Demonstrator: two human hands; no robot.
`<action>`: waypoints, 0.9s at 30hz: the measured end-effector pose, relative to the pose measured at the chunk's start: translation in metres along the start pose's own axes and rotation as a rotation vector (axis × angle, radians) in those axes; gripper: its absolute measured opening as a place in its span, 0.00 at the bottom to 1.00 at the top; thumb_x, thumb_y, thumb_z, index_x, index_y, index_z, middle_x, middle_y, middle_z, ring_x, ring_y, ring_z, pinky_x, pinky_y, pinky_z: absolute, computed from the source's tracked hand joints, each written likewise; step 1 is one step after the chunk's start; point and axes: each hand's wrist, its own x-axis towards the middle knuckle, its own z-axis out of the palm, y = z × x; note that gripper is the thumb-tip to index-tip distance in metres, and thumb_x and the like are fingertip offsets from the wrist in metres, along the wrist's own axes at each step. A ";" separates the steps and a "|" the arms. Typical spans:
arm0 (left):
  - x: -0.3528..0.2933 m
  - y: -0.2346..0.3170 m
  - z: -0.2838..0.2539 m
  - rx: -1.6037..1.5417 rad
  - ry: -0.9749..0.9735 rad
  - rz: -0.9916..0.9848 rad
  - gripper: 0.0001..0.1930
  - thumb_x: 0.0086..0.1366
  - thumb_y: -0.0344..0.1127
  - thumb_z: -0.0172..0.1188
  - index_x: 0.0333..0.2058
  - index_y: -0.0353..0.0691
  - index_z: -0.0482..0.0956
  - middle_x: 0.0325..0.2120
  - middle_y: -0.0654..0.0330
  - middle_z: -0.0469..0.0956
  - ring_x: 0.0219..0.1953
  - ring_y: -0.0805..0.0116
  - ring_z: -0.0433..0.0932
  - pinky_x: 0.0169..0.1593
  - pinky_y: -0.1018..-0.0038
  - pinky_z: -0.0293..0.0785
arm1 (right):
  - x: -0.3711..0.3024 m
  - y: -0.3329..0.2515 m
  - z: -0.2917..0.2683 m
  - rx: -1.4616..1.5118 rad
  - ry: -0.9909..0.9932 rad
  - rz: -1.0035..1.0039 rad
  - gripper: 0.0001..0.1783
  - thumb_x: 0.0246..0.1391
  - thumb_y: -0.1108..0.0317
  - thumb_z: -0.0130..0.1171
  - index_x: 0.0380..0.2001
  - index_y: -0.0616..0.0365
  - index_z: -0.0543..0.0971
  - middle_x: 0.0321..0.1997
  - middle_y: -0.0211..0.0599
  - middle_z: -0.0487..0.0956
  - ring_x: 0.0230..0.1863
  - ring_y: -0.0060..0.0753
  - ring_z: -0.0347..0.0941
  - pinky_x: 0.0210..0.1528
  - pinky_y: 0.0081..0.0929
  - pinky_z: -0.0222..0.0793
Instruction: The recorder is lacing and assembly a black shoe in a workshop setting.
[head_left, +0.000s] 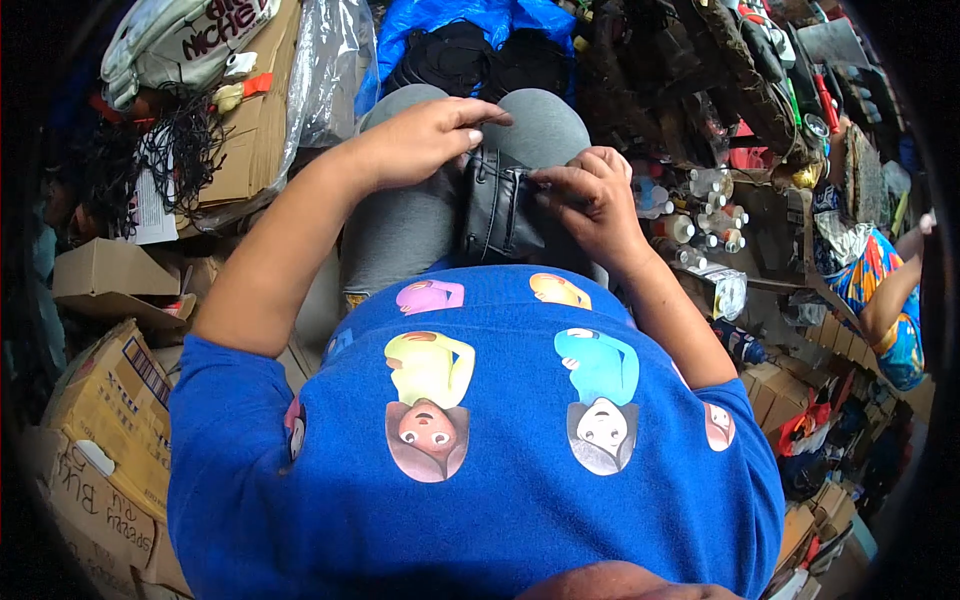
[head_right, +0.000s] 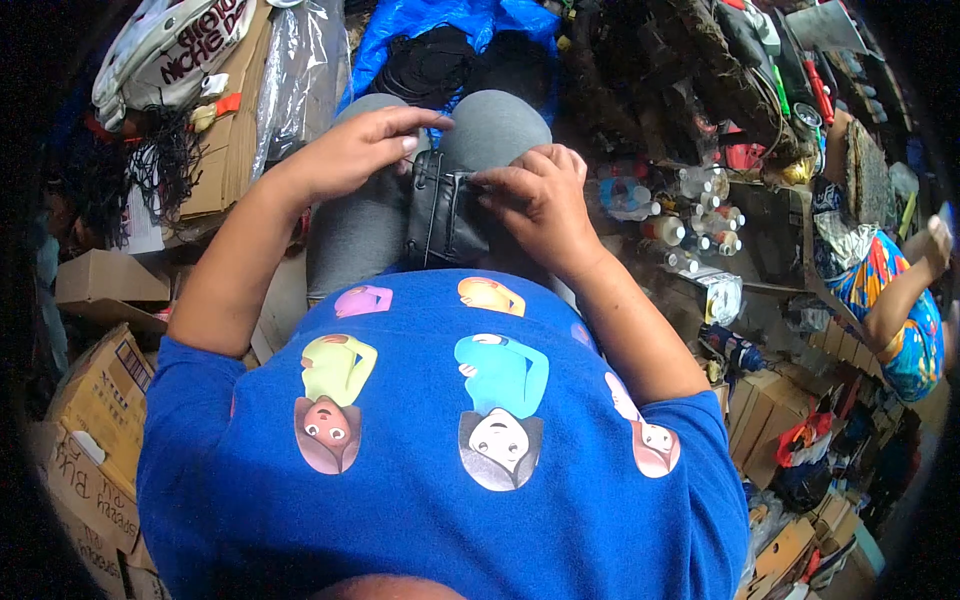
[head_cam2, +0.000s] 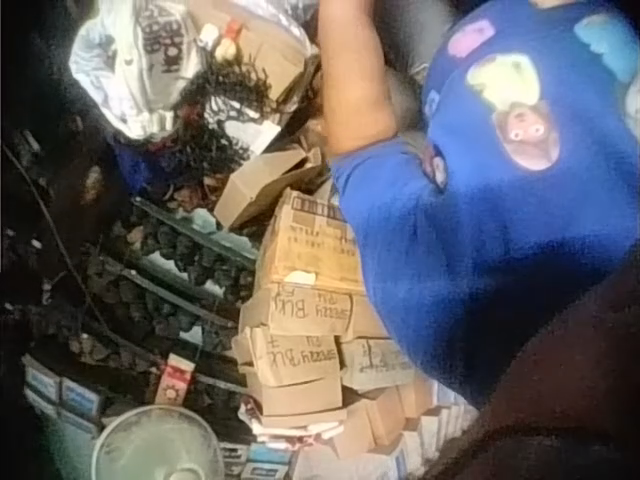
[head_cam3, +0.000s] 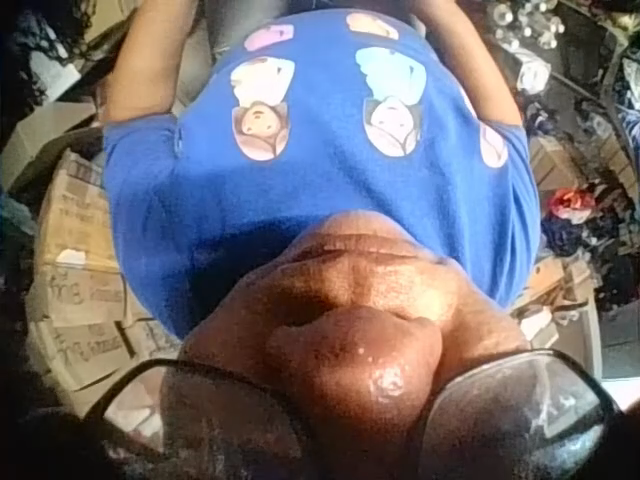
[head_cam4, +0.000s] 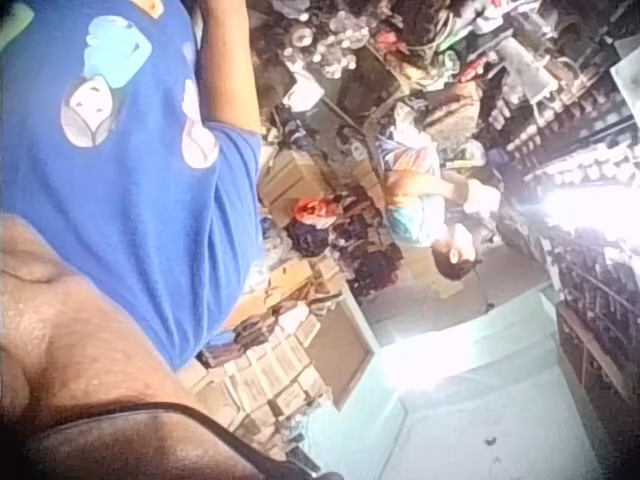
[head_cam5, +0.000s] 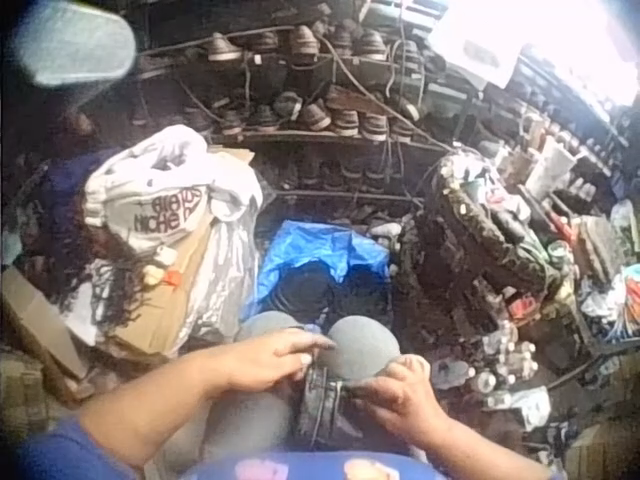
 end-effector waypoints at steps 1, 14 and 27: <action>-0.004 -0.007 0.004 0.330 0.139 0.212 0.21 0.61 0.26 0.51 0.54 0.43 0.72 0.34 0.63 0.71 0.35 0.74 0.71 0.43 0.77 0.68 | -0.003 0.000 0.000 0.003 0.002 0.008 0.13 0.41 0.67 0.66 0.34 0.40 0.83 0.29 0.24 0.73 0.42 0.31 0.66 0.53 0.39 0.51; -0.023 0.017 0.020 0.346 0.330 0.138 0.07 0.50 0.25 0.64 0.31 0.37 0.83 0.24 0.60 0.72 0.29 0.69 0.73 0.34 0.74 0.68 | 0.018 0.033 -0.002 0.332 -0.257 0.103 0.16 0.44 0.73 0.59 0.36 0.40 0.85 0.28 0.23 0.75 0.39 0.27 0.68 0.49 0.28 0.57; -0.017 0.019 0.028 0.534 0.314 0.284 0.07 0.51 0.25 0.63 0.31 0.39 0.83 0.24 0.58 0.70 0.29 0.64 0.73 0.33 0.72 0.68 | 0.019 0.035 0.003 0.356 -0.248 0.094 0.12 0.47 0.70 0.62 0.36 0.40 0.85 0.27 0.23 0.76 0.38 0.25 0.69 0.48 0.27 0.60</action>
